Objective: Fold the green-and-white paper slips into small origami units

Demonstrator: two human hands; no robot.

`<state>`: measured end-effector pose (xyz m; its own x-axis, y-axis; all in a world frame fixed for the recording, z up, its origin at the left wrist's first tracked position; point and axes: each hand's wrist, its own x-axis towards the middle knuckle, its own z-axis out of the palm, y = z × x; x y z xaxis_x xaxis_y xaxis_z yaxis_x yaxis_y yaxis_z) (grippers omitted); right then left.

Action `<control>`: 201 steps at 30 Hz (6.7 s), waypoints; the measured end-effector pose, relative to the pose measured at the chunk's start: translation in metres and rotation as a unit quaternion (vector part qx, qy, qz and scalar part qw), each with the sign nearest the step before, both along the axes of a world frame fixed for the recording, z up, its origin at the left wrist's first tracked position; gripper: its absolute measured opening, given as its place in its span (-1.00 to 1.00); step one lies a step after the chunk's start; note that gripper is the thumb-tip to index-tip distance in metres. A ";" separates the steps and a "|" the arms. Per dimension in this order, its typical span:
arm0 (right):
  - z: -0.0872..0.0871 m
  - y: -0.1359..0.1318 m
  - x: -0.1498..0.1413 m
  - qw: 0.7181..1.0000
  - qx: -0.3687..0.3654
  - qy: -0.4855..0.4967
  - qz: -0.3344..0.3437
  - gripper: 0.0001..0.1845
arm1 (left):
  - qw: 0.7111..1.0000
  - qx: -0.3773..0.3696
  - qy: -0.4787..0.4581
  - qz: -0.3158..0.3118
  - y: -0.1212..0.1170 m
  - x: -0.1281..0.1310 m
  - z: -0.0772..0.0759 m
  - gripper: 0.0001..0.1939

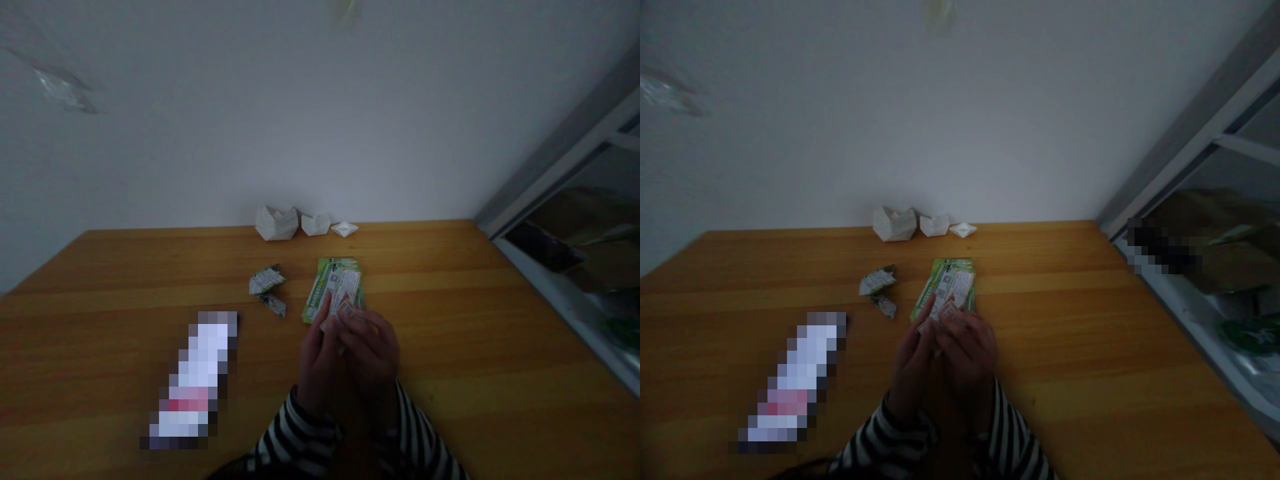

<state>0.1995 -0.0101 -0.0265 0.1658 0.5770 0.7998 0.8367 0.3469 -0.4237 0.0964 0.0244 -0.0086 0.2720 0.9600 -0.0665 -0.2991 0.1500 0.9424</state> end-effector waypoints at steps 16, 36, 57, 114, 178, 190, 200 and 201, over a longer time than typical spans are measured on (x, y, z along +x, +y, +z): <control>-0.003 0.006 -0.003 0.992 -0.071 0.080 0.067 -0.86 | 0.987 -0.095 -0.094 -0.088 0.015 -0.008 0.003 -0.57; 0.009 0.012 -0.007 0.934 -0.137 0.321 0.078 -0.89 | 0.995 -0.039 -0.039 -0.082 0.015 -0.006 -0.005 -0.59; 0.003 0.005 -0.007 0.928 -0.130 0.347 0.022 -0.90 | 0.984 -0.093 -0.135 -0.075 0.005 0.000 -0.001 -0.62; 0.003 0.004 -0.018 0.823 -0.168 0.538 0.069 -0.57 | 0.997 -0.010 0.079 0.000 0.007 -0.003 0.007 -0.79; -0.003 0.012 0.016 0.891 -0.208 0.341 0.217 -0.80 | 0.984 -0.145 0.022 -0.103 0.023 -0.014 -0.005 -0.56; 0.002 0.011 0.010 0.808 -0.235 0.526 0.121 -0.97 | 0.983 0.112 0.145 0.007 0.020 -0.017 0.000 -0.88; -0.002 0.011 0.009 0.801 -0.220 0.541 0.131 -0.87 | 0.989 0.031 0.120 0.084 0.017 -0.017 -0.003 -0.91; -0.004 0.011 0.010 0.801 -0.220 0.540 0.134 -0.87 | 0.990 0.023 0.119 0.076 0.018 -0.017 -0.003 -0.91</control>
<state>0.2091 0.0009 -0.0301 0.4463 0.8947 -0.0173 -0.1802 0.0709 -0.9811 0.0790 0.0426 -0.0119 0.1061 0.9922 -0.0656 -0.0839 0.0747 0.9937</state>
